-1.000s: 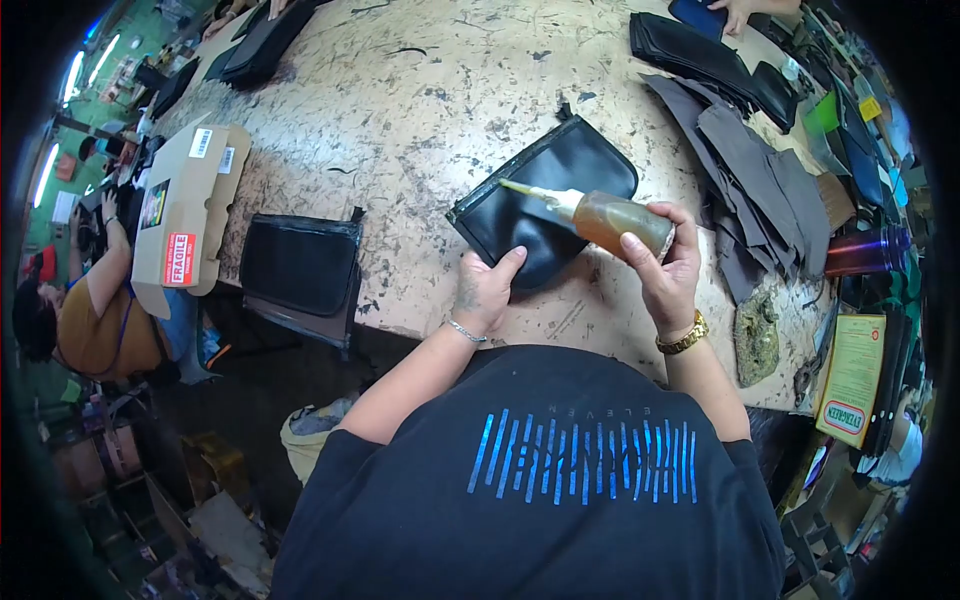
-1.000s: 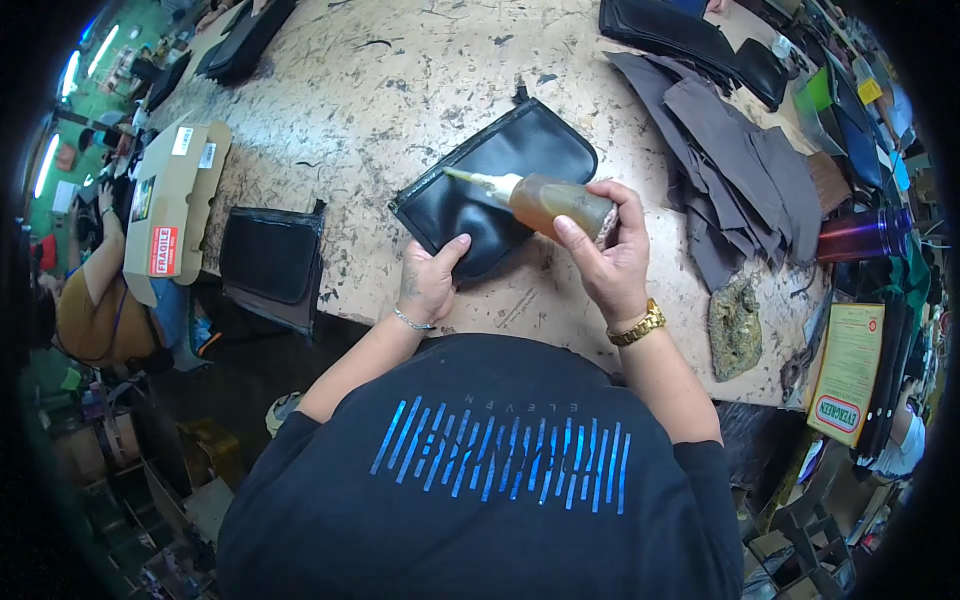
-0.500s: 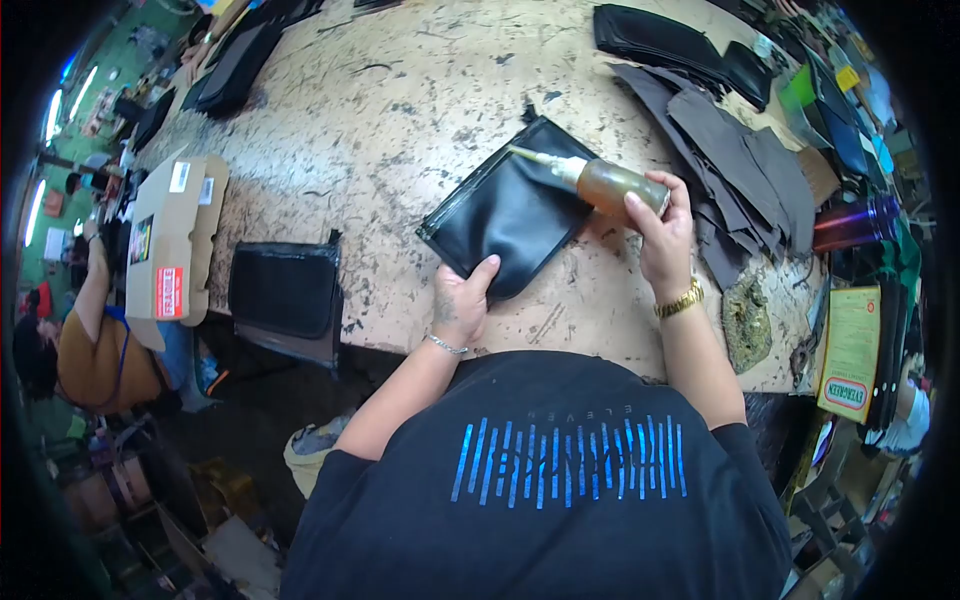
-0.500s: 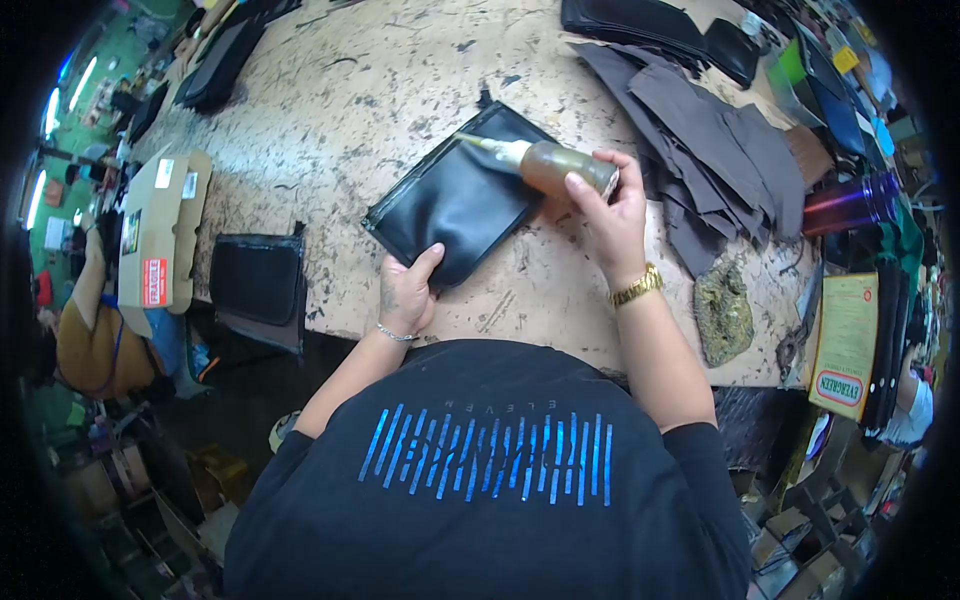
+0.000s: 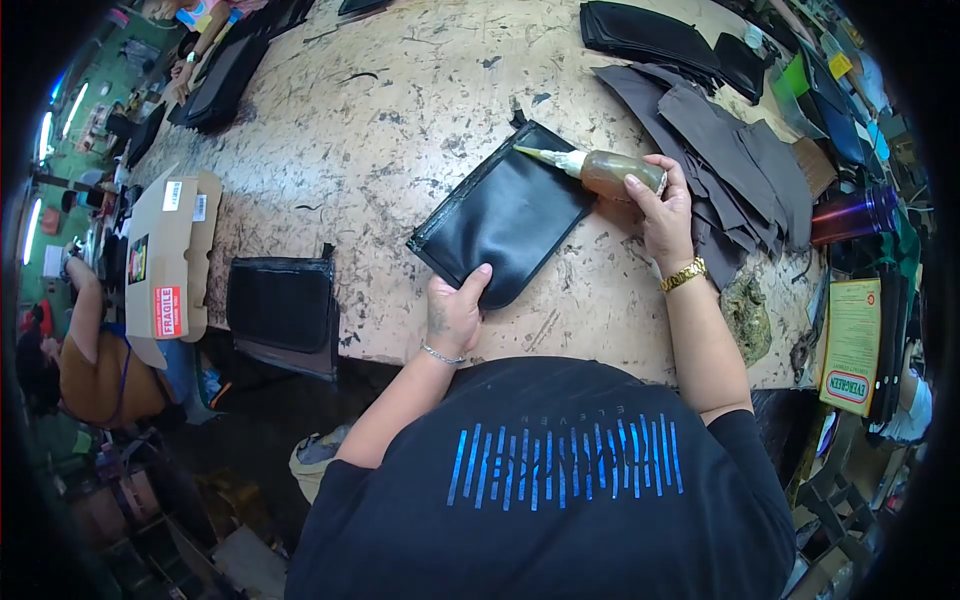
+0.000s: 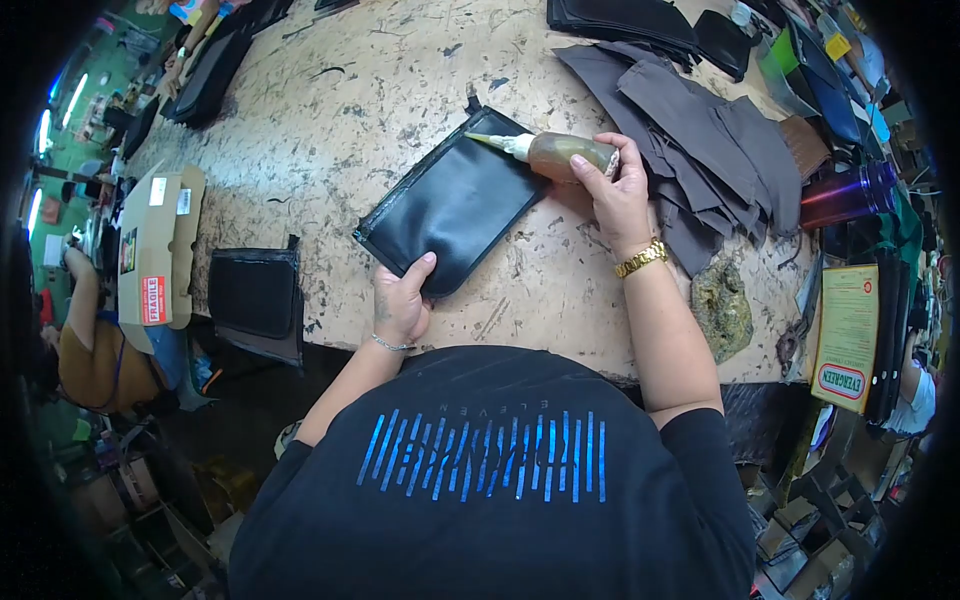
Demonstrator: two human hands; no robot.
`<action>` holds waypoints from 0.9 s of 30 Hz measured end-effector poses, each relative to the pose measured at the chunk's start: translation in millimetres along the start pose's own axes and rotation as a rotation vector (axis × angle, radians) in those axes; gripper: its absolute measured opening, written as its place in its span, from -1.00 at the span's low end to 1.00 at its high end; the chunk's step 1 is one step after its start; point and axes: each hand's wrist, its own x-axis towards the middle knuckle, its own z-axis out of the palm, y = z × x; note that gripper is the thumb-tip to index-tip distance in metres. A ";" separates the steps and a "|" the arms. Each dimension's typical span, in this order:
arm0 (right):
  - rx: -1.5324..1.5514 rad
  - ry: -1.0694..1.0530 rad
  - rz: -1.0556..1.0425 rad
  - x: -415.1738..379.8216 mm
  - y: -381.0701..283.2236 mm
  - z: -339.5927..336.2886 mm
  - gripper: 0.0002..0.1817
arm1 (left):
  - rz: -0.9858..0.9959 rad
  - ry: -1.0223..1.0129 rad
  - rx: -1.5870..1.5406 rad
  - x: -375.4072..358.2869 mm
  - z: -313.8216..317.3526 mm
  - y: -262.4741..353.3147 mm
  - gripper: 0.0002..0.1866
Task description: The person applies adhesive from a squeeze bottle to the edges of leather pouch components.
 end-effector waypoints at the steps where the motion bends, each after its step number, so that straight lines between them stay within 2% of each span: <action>1: 0.026 -0.008 0.020 -1.8 0.2 2.3 -0.68 | 0.004 0.003 0.005 0.3 0.0 -0.2 -0.73; 8: 0.097 -0.062 0.084 -20.2 -2.0 18.3 -0.69 | 0.004 -0.007 0.003 0.4 0.7 -0.1 -0.72; 14: 0.299 -0.163 0.223 -47.5 -11.9 39.1 -0.66 | 0.027 0.001 0.036 1.8 -0.4 -1.3 -0.68; 19: 0.318 -0.208 0.300 -61.0 -22.6 42.7 -0.63 | 0.015 -0.027 -0.038 2.2 1.2 -1.4 -0.69; 21: 0.385 -0.101 0.261 -51.5 -28.4 32.6 -0.63 | -0.018 -0.049 -0.035 1.2 -1.4 1.8 -0.70; 23: 0.271 0.025 0.159 -32.4 -22.7 9.5 -0.65 | -0.095 -0.087 0.011 1.3 -6.3 4.9 -0.68; 27: 0.125 0.128 -0.003 -5.9 -14.6 -23.1 -0.67 | -0.067 -0.176 0.126 1.1 -13.8 15.7 -0.66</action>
